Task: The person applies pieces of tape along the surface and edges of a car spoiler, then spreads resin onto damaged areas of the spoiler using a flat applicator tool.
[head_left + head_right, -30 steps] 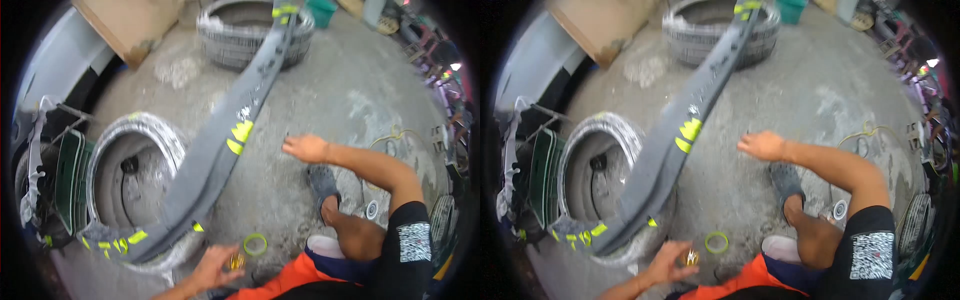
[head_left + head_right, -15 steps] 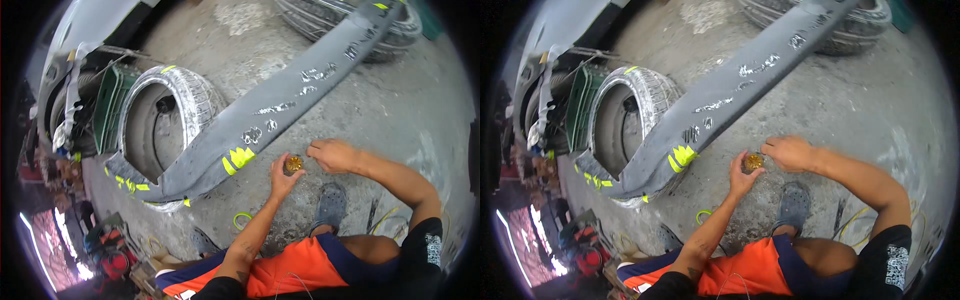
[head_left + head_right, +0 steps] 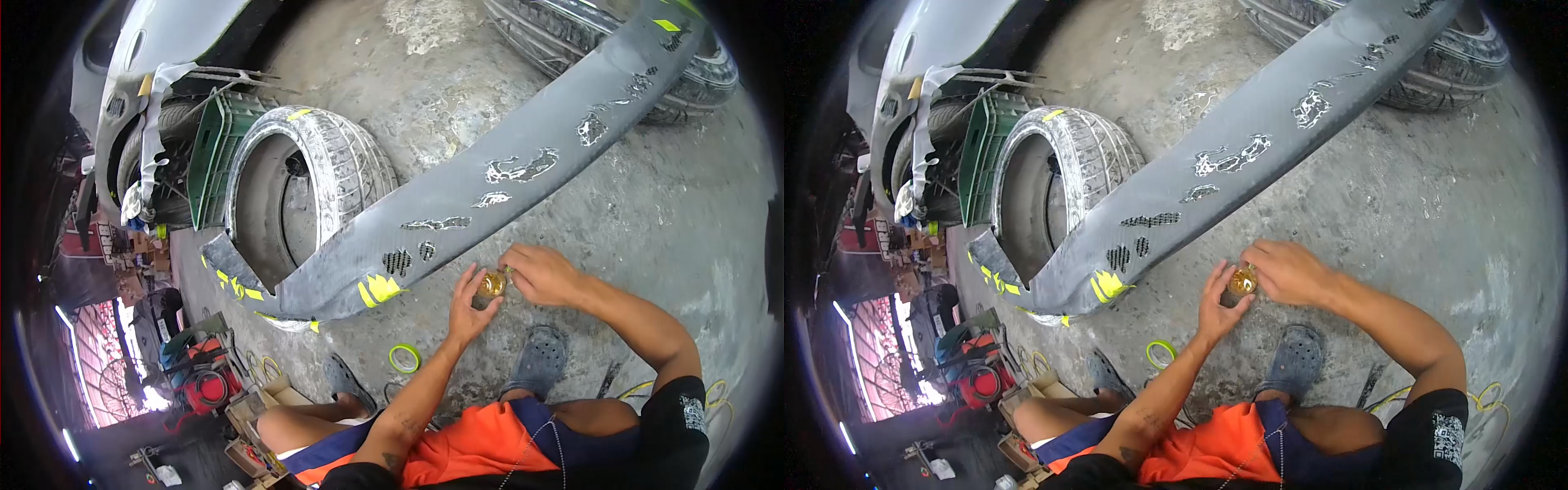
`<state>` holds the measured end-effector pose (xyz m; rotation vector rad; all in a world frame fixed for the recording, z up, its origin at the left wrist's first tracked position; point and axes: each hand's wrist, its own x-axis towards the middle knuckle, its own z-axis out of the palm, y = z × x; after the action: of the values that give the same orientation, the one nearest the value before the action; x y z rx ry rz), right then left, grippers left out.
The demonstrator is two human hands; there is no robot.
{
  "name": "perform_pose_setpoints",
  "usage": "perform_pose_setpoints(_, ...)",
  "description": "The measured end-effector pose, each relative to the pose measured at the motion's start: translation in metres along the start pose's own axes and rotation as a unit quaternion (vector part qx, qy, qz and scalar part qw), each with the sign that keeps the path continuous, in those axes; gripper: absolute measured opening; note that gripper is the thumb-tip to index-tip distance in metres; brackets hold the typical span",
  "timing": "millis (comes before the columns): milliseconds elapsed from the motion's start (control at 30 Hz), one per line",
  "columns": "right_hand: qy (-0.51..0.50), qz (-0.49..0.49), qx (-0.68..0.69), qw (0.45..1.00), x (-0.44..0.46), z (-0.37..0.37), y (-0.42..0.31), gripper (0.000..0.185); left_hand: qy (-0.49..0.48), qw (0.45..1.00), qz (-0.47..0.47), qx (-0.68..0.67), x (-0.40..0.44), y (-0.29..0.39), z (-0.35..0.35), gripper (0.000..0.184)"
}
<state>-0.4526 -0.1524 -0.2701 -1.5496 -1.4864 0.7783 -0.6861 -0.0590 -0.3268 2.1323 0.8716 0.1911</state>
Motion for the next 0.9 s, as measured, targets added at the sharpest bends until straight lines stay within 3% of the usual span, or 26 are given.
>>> perform_pose_setpoints(300,0.007,0.008,-0.03,0.999,0.015,-0.004,-0.01,0.023,-0.019,0.998,0.054,0.021,-0.006,-0.02,0.002,0.088)
perform_pose_setpoints(467,0.019,0.039,-0.01,0.999,0.006,-0.021,-0.039,0.022,-0.023,0.997,0.069,0.005,-0.01,-0.024,-0.003,0.086)
perform_pose_setpoints(533,0.07,0.143,0.039,0.987,0.001,-0.023,-0.053,0.022,-0.035,0.997,0.073,0.015,-0.011,-0.025,-0.007,0.089)
perform_pose_setpoints(667,0.121,0.168,0.032,0.978,-0.021,-0.026,-0.055,0.021,-0.026,0.997,0.071,-0.009,-0.009,-0.03,-0.005,0.085)
perform_pose_setpoints(900,0.254,0.249,0.222,0.908,-0.048,-0.05,-0.103,0.025,-0.083,0.993,0.074,-0.038,-0.011,-0.027,-0.032,0.091)
